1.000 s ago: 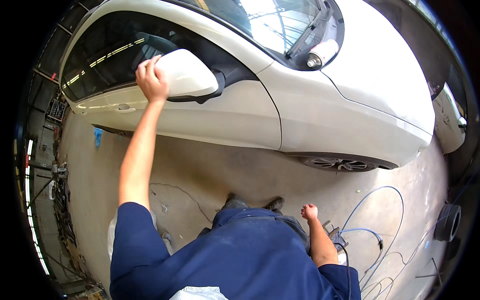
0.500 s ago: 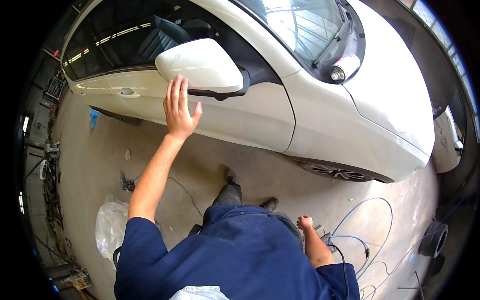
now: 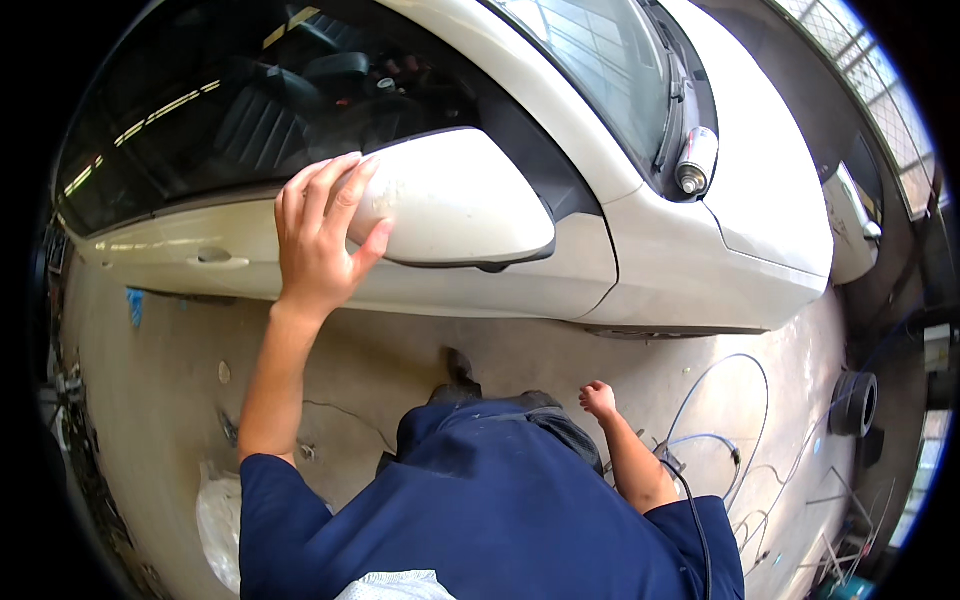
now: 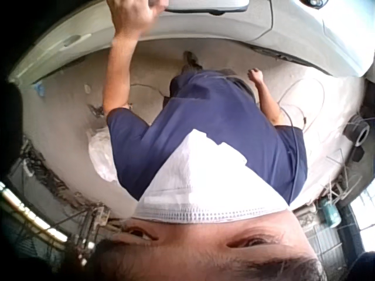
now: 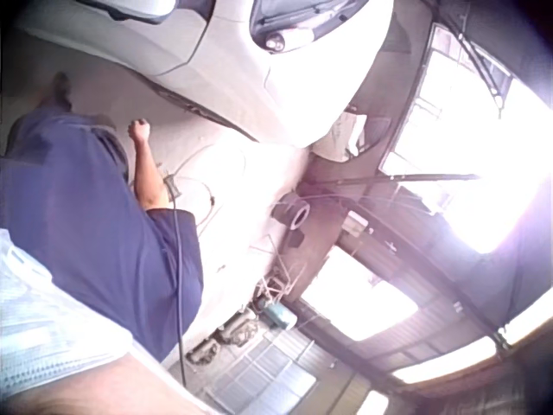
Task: The person repeatedly handles a white car side mirror, aligning and pressing it into place on the driver's side door. They walk around the vehicle to check fit and reposition the mirror multiple times. A spray can is briefly used near the mirror area.
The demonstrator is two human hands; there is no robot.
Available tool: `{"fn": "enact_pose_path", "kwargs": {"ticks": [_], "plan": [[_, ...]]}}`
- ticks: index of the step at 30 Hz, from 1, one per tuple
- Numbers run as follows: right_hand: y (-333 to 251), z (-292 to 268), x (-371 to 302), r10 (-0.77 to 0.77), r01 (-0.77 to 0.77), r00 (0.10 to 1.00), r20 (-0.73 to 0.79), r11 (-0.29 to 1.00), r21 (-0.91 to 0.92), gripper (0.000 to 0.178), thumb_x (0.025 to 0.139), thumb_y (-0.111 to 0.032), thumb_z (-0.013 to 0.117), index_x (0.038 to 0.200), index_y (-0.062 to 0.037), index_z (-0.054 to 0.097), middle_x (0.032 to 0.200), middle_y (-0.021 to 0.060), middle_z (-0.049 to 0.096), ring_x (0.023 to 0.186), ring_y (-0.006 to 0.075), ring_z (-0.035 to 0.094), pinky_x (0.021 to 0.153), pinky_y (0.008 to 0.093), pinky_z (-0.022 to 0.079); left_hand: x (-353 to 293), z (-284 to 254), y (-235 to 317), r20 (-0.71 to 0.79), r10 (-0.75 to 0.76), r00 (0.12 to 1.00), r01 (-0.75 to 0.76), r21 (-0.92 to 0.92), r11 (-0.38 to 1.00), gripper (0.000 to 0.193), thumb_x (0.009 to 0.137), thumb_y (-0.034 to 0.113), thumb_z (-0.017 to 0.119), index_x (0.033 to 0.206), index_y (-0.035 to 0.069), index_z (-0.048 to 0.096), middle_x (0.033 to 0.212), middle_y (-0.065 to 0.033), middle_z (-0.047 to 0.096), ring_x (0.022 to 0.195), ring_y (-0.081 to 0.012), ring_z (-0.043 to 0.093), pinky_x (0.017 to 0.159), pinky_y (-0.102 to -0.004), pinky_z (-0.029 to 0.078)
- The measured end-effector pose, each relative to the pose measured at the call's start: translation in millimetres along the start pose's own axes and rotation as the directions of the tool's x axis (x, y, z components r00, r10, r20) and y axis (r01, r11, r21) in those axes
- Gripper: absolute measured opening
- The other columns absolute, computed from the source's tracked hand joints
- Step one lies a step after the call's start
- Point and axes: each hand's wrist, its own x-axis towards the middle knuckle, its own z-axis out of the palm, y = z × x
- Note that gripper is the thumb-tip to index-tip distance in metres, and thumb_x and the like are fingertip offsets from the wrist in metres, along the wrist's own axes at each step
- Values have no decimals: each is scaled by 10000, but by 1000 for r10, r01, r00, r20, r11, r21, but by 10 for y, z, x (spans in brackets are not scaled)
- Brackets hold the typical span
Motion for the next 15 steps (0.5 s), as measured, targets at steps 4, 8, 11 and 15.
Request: {"fn": "enact_pose_path", "kwargs": {"ticks": [4,8,11,15], "plan": [[41,436,-105,63,-63,998,-19,998,-25,188,906,-143,565,994,-14,670,766,70,670,592,164,620,527,296,502,349,-12,-131,181,187,966,-165,-133,977,602,823,393,725,1347,127,591,1407,-58,546,1185,-284,537,1034,-440,386],[190,577,-144,90,-84,996,12,964,-253,221,895,-158,579,1013,-14,699,776,80,696,625,173,653,535,307,531,490,14,-152,149,348,926,-313,-219,924,506,799,283,754,1267,118,652,1327,-59,628,1126,-285,585,1006,-432,418],[193,569,-126,128,-127,992,18,989,-71,217,891,-148,571,1003,-14,701,756,76,691,621,169,651,524,309,526,467,-83,-311,-25,351,936,-344,-272,899,272,719,76,774,989,78,743,1050,-57,722,926,-247,647,857,-392,499],[83,505,-42,147,-147,989,-20,989,1,212,930,-118,508,1027,-25,672,787,74,674,625,167,635,546,295,519,462,-90,-357,27,278,960,-265,-230,936,308,679,67,772,982,90,722,962,-19,674,815,-206,613,726,-344,493]]}}
